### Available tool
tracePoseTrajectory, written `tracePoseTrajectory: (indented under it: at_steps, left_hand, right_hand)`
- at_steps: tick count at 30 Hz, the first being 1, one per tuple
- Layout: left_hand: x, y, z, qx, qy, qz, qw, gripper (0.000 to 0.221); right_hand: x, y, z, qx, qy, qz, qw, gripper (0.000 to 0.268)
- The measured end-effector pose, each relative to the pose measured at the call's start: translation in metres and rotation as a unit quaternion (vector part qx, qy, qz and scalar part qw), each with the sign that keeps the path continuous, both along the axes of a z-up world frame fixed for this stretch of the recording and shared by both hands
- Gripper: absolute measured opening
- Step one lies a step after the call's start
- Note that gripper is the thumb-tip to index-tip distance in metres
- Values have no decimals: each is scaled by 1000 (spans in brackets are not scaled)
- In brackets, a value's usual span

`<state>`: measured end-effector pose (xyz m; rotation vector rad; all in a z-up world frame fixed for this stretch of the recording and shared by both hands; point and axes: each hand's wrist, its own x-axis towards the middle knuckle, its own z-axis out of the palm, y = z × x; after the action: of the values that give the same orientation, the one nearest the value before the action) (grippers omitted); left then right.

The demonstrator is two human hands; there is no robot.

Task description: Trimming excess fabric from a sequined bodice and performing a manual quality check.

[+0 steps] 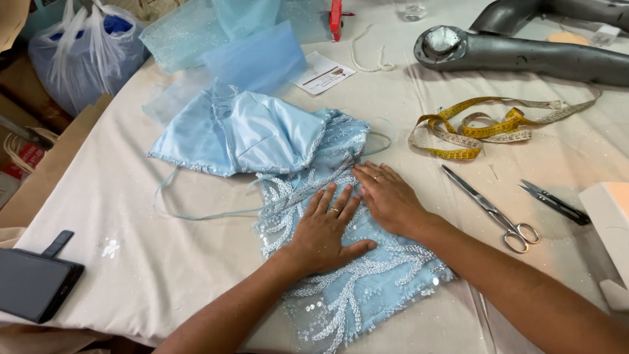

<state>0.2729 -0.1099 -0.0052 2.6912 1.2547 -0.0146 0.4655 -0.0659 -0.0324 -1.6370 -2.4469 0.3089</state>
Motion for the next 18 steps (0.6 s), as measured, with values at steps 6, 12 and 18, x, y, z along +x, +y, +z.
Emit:
tracePoseTrajectory:
  at_steps: [6, 12, 18]
  left_hand:
    - [-7, -8, -8, -16, -30, 19, 999, 101]
    - [-30, -24, -35, 52, -43, 40, 997, 115]
    - [-32, -26, -13, 17, -61, 40, 997, 114]
  right_hand:
    - [5, 5, -15, 52, -41, 21, 998, 59]
    - [4, 6, -18, 38, -78, 17, 996, 81]
    - [-3, -4, 8, -7, -129, 4, 992, 96]
